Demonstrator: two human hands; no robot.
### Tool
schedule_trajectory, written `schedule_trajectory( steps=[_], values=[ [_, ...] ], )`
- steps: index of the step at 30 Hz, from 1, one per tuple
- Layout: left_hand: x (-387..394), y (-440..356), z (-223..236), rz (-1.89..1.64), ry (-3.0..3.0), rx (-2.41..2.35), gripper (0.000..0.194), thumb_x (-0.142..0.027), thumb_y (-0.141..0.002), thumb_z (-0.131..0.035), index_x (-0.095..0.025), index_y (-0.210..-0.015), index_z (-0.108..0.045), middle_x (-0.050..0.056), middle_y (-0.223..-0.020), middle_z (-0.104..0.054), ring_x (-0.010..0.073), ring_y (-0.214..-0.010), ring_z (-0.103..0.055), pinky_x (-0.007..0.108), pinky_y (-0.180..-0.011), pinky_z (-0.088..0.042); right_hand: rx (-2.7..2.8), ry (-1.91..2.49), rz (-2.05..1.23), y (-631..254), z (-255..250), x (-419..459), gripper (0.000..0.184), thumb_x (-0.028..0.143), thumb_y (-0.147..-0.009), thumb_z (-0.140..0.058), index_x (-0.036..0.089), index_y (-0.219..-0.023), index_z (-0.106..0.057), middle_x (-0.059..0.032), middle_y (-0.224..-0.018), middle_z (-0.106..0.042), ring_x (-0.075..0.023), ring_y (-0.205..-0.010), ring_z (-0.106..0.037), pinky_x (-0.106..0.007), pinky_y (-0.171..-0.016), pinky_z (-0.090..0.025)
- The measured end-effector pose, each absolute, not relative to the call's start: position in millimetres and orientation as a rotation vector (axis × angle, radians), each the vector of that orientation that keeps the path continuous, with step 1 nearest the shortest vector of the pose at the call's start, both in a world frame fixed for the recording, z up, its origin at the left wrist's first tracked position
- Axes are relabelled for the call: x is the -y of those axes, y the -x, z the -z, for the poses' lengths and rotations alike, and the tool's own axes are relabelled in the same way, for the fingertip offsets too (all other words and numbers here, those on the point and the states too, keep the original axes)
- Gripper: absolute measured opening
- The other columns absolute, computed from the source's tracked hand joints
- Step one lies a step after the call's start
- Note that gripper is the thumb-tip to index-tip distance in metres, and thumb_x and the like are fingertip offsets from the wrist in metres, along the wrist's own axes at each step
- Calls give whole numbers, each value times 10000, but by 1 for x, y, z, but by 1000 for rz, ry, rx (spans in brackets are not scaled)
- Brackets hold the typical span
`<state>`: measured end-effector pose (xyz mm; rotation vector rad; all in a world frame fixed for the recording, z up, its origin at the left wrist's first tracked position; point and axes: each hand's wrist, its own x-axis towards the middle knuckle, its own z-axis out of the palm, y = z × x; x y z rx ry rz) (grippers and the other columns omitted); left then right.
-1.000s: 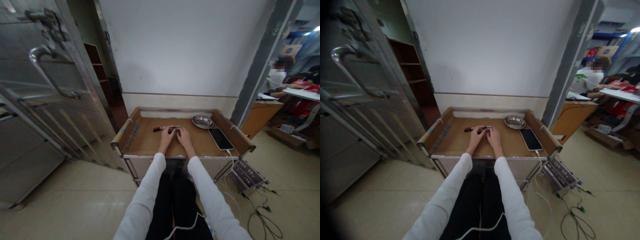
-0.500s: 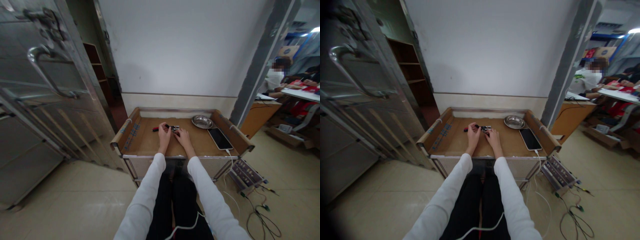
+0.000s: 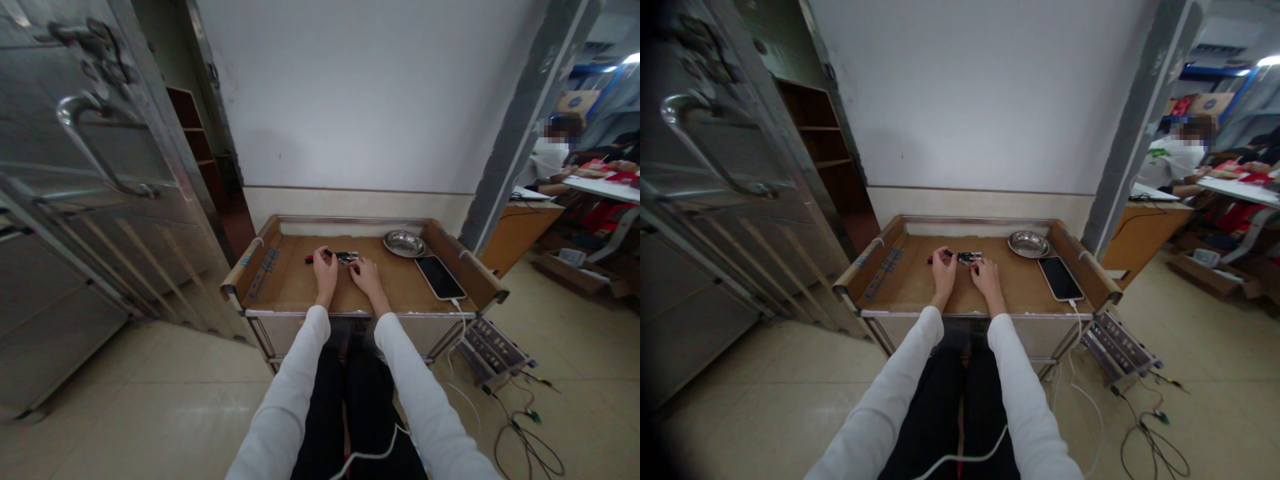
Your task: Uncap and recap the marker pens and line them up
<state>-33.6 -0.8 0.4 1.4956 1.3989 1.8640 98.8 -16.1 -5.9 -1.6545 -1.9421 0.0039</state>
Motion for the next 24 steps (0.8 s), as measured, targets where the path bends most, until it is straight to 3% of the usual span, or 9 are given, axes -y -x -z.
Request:
schedule_trajectory(
  steps=[7,14,24],
  values=[
    [-1,33,2,-1851,-1494,-1406,263,-167,-805,-558,-177,-1057,-484,81,-1053,-573,147,-921,-589,304,-855,-497,1962,1647,18,-98,6,17,225,386,-871,-545,225,-972,-665,-82,-1054,-618,-230,-1022,-506,-340,-864,-337],
    [-5,34,6,-1852,-1509,-1409,247,-161,-797,-578,-175,-1028,-495,73,-1041,-565,141,-895,-592,308,-847,-500,1902,1688,54,-101,6,17,176,278,-888,-501,201,-943,-649,-89,-1010,-620,-222,-980,-520,-338,-858,-340],
    [-5,35,9,-1627,-1587,-1332,217,-148,-760,-632,-165,-950,-529,69,-962,-609,157,-859,-610,323,-820,-502,1749,1695,130,-102,8,15,188,252,-894,-455,165,-946,-614,-101,-1007,-608,-217,-948,-523,-323,-840,-347]
  ],
)
